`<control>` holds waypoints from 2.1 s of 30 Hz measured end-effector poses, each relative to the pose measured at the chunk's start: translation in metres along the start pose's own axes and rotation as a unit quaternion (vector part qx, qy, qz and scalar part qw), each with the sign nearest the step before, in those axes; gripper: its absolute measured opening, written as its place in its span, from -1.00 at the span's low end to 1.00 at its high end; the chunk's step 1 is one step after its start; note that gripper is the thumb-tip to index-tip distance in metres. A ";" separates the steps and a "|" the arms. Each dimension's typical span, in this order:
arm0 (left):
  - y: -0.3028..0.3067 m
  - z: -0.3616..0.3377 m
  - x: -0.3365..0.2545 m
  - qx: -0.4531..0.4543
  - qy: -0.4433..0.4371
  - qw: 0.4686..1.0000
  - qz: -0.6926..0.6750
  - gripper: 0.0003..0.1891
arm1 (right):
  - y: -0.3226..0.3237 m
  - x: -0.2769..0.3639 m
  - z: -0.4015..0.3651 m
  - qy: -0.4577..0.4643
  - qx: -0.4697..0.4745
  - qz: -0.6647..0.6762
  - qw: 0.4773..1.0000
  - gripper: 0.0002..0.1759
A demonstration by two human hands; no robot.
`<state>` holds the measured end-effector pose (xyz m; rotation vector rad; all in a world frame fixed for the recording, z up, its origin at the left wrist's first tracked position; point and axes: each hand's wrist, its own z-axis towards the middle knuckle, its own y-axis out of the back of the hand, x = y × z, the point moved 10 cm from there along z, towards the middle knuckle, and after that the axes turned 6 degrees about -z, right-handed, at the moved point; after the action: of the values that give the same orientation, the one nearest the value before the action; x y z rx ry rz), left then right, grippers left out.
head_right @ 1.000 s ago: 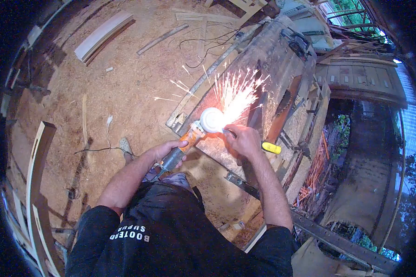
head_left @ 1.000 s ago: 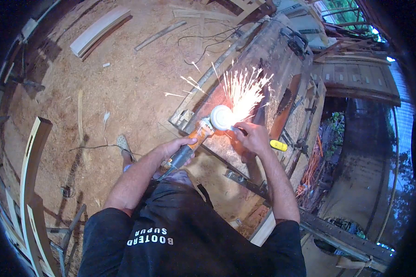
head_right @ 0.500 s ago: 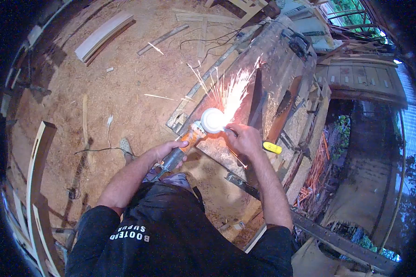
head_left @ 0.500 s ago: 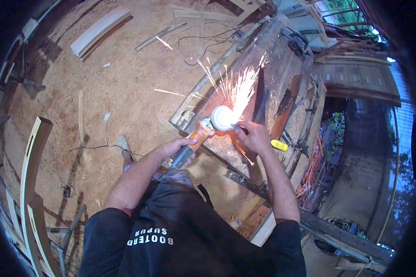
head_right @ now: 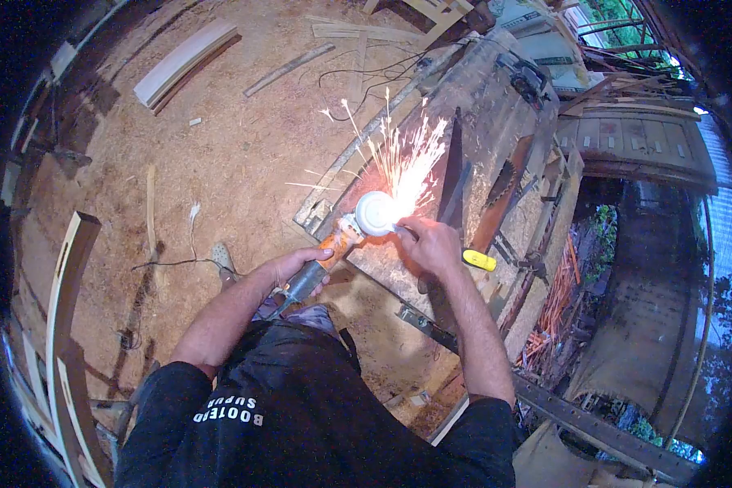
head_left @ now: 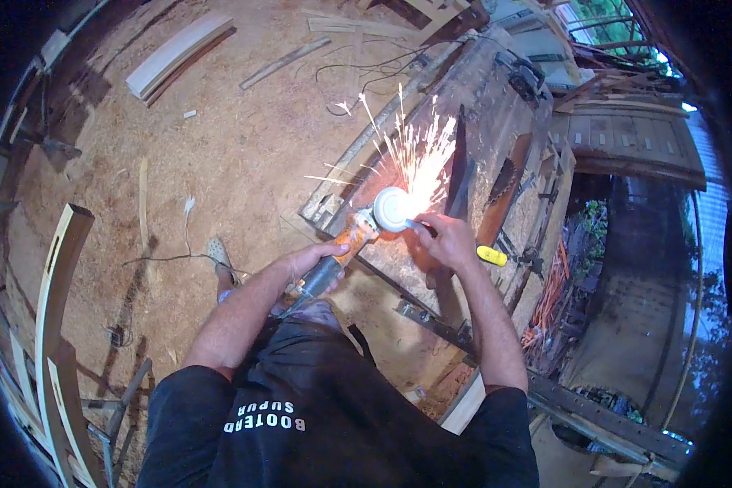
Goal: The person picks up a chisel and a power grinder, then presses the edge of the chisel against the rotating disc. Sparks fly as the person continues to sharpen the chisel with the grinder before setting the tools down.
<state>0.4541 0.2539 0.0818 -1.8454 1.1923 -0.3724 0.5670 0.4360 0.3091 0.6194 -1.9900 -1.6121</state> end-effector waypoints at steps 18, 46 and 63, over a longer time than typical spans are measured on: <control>0.000 -0.001 -0.003 -0.006 -0.008 1.000 -0.002 -0.35 | -0.002 -0.001 -0.003 0.005 -0.008 0.020 1.000 -0.76; -0.002 -0.004 -0.003 -0.005 -0.003 1.000 0.000 -0.35 | -0.002 -0.001 -0.006 0.002 -0.003 0.005 1.000 -0.77; 0.002 -0.002 -0.006 -0.019 -0.018 0.999 0.028 -0.31 | 0.010 0.043 -0.057 -0.082 0.070 0.757 0.645 -0.60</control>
<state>0.4485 0.2582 0.0823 -1.8404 1.2308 -0.2850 0.5696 0.3677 0.3329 -1.0423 -1.6814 -0.3802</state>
